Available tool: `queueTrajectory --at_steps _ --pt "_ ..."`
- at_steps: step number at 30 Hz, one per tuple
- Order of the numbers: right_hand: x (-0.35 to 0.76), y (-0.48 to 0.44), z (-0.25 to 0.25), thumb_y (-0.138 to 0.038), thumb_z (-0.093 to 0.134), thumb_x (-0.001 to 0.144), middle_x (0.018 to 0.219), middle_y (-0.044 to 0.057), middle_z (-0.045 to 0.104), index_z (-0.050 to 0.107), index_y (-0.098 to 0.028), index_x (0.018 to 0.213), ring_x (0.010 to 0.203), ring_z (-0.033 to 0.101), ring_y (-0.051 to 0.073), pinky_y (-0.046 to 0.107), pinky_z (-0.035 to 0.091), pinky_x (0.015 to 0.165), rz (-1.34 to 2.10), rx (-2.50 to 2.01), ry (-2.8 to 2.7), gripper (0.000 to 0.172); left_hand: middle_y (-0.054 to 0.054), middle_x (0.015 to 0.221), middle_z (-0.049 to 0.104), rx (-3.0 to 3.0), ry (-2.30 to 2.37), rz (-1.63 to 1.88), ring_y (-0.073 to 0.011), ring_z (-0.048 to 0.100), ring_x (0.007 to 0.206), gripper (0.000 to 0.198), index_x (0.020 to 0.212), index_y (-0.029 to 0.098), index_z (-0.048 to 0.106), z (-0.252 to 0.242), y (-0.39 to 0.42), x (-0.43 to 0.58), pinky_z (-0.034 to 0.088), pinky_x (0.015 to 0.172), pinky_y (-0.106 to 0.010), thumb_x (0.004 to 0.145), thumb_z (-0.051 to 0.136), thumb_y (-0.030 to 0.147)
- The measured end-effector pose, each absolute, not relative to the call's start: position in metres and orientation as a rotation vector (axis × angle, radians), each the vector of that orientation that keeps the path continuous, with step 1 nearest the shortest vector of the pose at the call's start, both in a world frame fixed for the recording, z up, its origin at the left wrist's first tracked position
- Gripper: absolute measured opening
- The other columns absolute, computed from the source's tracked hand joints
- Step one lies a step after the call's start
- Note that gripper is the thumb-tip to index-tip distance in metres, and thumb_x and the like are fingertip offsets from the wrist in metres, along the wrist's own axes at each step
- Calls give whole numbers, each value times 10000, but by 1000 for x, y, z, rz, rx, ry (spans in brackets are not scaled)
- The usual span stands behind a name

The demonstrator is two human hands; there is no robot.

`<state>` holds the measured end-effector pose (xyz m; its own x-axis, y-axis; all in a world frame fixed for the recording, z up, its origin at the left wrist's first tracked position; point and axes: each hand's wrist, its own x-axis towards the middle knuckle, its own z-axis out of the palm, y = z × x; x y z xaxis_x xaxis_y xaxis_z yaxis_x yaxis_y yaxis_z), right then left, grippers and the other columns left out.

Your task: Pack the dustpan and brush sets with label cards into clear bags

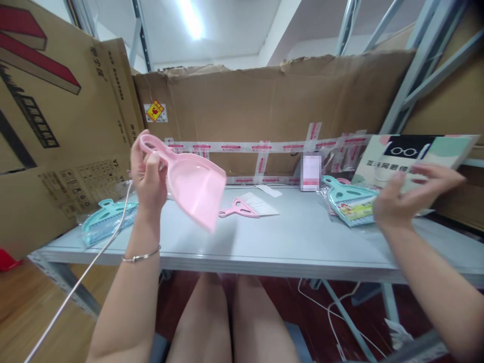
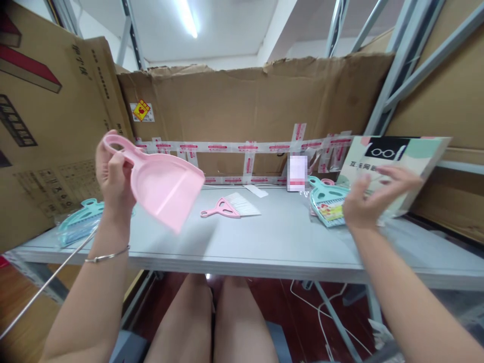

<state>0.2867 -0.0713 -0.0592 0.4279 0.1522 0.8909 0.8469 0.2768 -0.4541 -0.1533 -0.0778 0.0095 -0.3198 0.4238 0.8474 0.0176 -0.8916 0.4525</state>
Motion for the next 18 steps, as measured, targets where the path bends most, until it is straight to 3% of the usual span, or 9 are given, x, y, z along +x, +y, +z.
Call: queueTrajectory --at_steps 2,5,10,15,18 --pt "240 -77 -41 -399 360 843 1133 182 404 405 -147 1098 1097 401 287 502 312 944 -338 -1049 -1289 361 -29 886 651 1615 533 2035 -191 624 841 311 1109 247 553 18 -78 -140 511 683 -291 800 517 249" --pt "176 -83 -26 -448 423 838 965 67 599 541 -215 991 894 574 187 361 470 799 -38 -978 -1637 303 -27 874 668 1568 564 1763 -210 629 835 315 1083 263 585 21 -75 -115 509 639 -289 768 569 271" --pt "119 -84 -39 -482 574 749 897 25 633 535 -216 999 813 598 169 293 482 683 999 -761 -1895 367 -44 926 677 1596 431 1490 -191 635 829 444 1213 221 526 8 -57 -82 501 686 -284 780 549 317" --pt "117 -66 -69 -436 633 673 715 -30 556 511 -203 808 621 506 115 238 410 572 898 -836 -1562 296 -75 1060 653 1619 463 1132 -200 619 903 496 1234 224 531 -20 -34 -93 492 725 -283 799 535 462" --pt "121 -55 -82 -435 632 667 721 -32 554 494 -216 819 622 501 120 238 405 569 844 -859 -1508 301 -90 1042 653 1680 595 948 -193 616 858 508 1201 204 568 -33 -29 -105 484 673 -256 740 637 406"
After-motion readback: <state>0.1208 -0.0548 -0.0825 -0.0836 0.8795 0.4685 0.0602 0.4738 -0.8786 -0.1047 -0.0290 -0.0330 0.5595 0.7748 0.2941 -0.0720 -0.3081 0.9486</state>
